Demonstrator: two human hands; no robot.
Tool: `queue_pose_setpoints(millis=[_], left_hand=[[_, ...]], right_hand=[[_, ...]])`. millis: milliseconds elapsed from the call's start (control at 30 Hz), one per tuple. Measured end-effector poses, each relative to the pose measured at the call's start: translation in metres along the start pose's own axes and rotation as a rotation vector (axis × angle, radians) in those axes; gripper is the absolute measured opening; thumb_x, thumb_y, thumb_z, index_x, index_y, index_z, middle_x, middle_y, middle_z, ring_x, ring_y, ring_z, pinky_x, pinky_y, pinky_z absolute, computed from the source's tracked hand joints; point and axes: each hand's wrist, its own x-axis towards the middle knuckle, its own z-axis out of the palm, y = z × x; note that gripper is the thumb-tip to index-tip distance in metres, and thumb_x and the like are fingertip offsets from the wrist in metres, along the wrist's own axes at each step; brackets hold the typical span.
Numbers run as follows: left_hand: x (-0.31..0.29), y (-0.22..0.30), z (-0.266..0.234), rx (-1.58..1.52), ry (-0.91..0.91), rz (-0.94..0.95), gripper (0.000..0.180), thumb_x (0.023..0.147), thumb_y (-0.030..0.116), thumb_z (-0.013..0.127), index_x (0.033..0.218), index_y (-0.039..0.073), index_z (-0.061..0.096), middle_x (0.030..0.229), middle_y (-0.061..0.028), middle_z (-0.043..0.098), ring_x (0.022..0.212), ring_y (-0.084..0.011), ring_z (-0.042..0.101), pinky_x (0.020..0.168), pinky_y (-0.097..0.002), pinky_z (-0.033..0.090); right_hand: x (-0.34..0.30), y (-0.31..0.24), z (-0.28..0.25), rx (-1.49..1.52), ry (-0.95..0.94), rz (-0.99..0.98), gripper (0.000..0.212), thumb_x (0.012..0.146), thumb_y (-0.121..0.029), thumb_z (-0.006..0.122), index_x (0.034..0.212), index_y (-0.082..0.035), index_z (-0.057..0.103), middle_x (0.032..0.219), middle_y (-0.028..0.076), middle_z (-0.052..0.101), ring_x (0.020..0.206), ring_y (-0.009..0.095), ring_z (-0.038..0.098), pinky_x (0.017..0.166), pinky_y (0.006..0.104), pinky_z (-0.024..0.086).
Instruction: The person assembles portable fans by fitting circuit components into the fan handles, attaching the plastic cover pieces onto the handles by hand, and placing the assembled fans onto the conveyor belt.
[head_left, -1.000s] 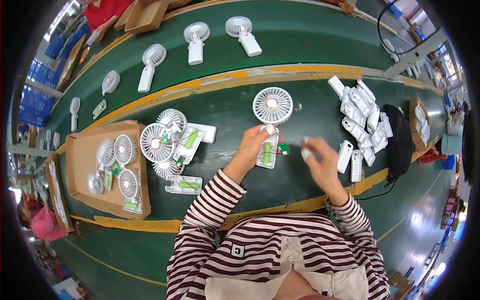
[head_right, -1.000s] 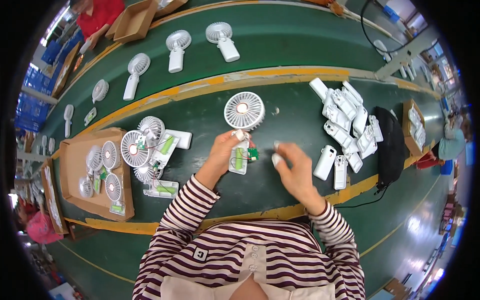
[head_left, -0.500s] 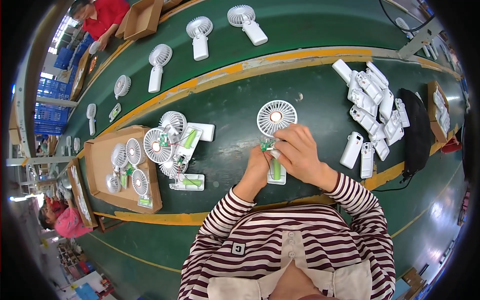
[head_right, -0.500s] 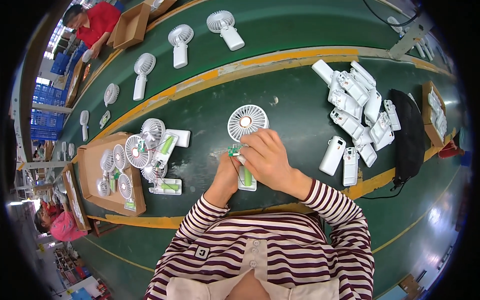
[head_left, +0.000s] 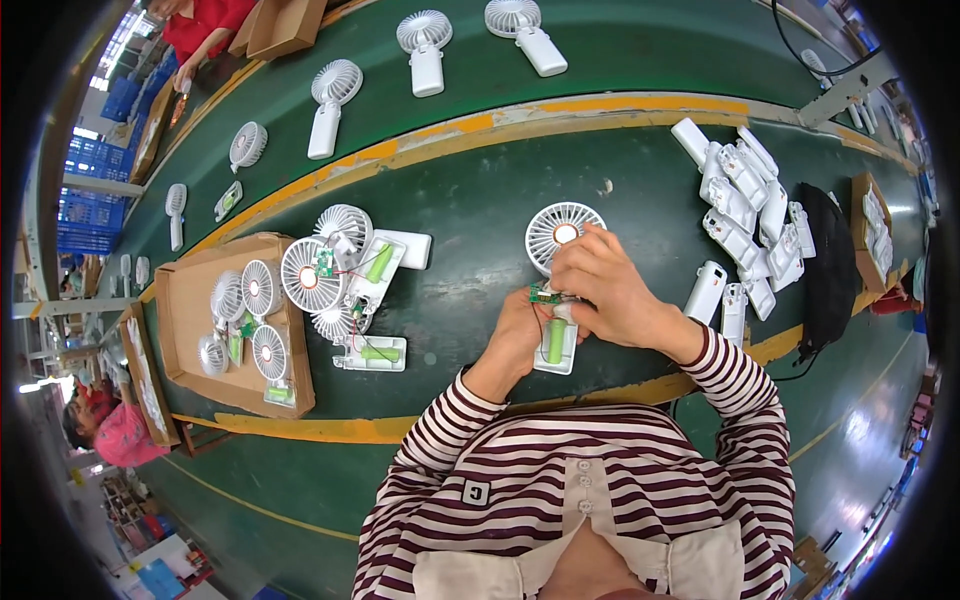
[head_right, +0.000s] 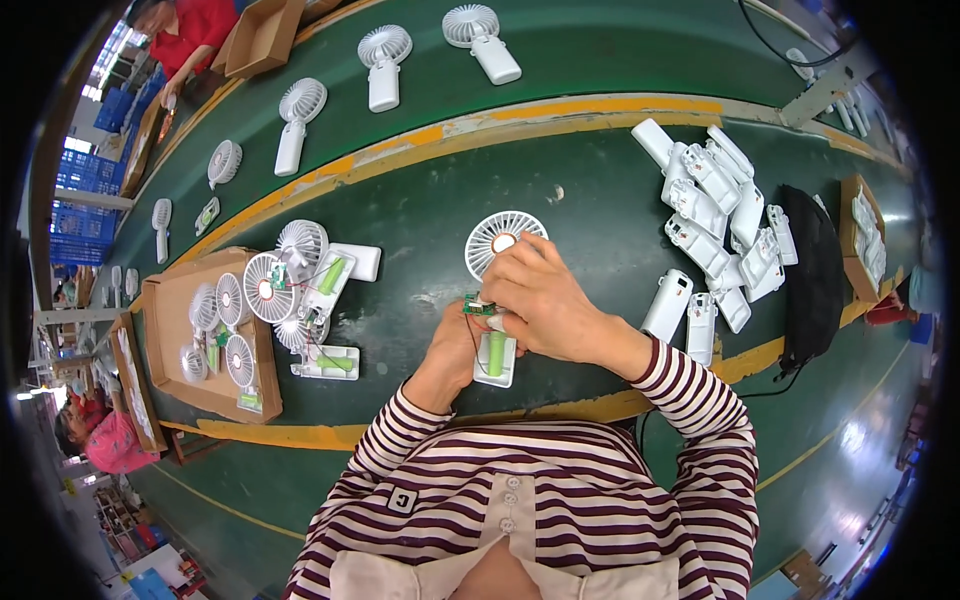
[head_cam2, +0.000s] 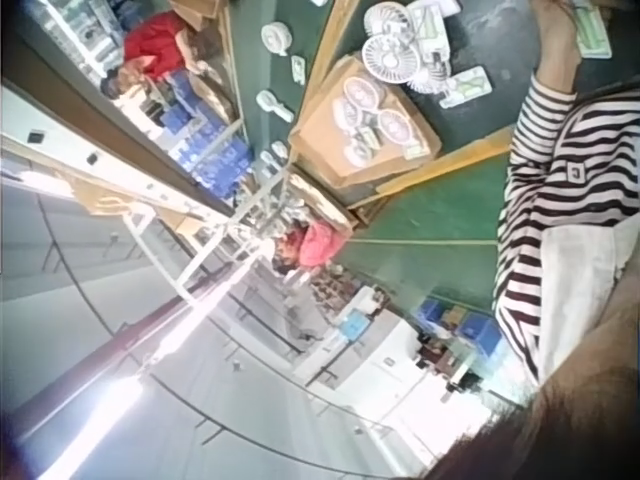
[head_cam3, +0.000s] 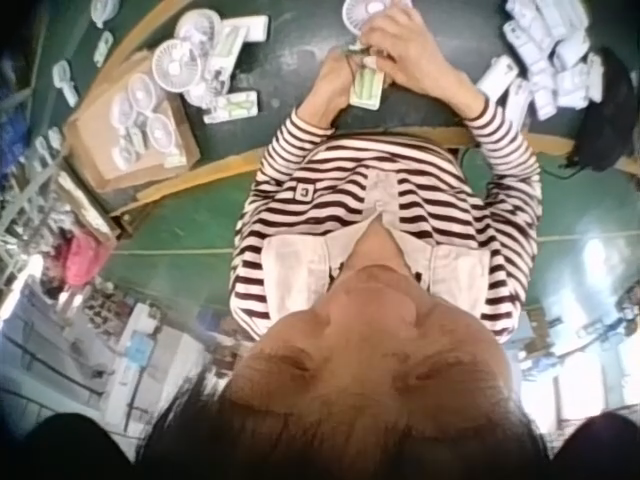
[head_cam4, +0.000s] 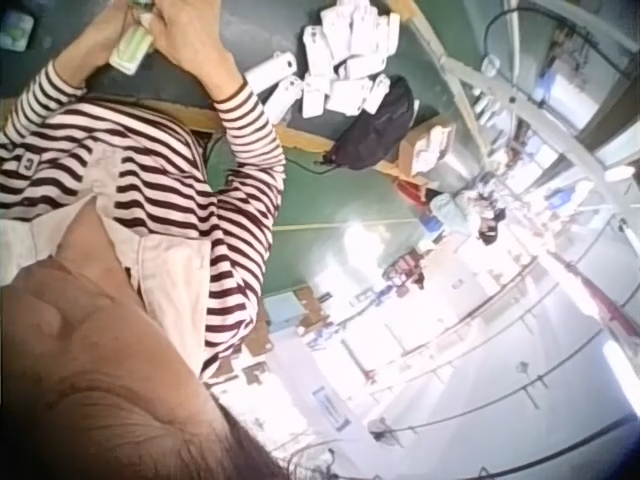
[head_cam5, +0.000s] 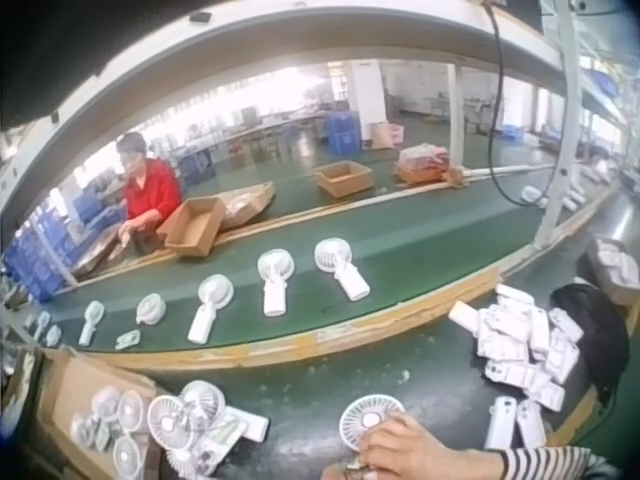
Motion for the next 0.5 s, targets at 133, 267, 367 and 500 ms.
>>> queue_pose_setpoints(millis=[133, 267, 367, 500], left_hand=[[-0.003, 0.000, 0.001, -0.073, 0.006, 0.026, 0.019, 0.090, 0.011, 0.040, 0.091, -0.003, 0.053, 0.073, -0.0111, 0.060, 0.055, -0.0182, 0.059, 0.049, -0.0289, 0.050], [0.003, -0.010, -0.012, 0.005, 0.068, 0.087, 0.018, 0.089, 0.009, 0.040, 0.095, -0.002, 0.053, 0.081, -0.0101, 0.060, 0.064, -0.0163, 0.060, 0.055, -0.0262, 0.049], [0.001, -0.011, -0.013, -0.066, 0.029, 0.104, 0.021, 0.088, 0.011, 0.040, 0.098, -0.002, 0.054, 0.086, -0.0086, 0.060, 0.074, -0.0150, 0.059, 0.063, -0.0254, 0.048], [-0.006, 0.001, -0.003, -0.219, -0.016, 0.079, 0.024, 0.089, 0.015, 0.042, 0.101, -0.001, 0.054, 0.090, -0.0079, 0.059, 0.075, -0.0149, 0.058, 0.066, -0.0268, 0.048]], right_hand=[[-0.006, -0.002, 0.010, -0.047, 0.138, -0.012, 0.015, 0.060, -0.003, 0.062, 0.075, -0.003, 0.057, 0.086, 0.005, 0.055, 0.090, 0.022, 0.052, 0.096, 0.0475, 0.029], [-0.010, -0.017, 0.019, -0.404, 0.315, -0.194, 0.018, 0.052, -0.007, 0.059, 0.070, -0.002, 0.056, 0.086, 0.007, 0.057, 0.089, 0.023, 0.056, 0.095, 0.0548, 0.029], [-0.015, -0.017, 0.023, -0.377, 0.372, -0.209, 0.016, 0.054, -0.007, 0.060, 0.069, -0.003, 0.056, 0.085, 0.007, 0.057, 0.089, 0.023, 0.056, 0.095, 0.0540, 0.029], [-0.029, -0.014, 0.029, -0.307, 0.445, -0.175, 0.014, 0.056, -0.007, 0.061, 0.069, -0.003, 0.055, 0.085, 0.006, 0.057, 0.088, 0.024, 0.056, 0.096, 0.0540, 0.028]])
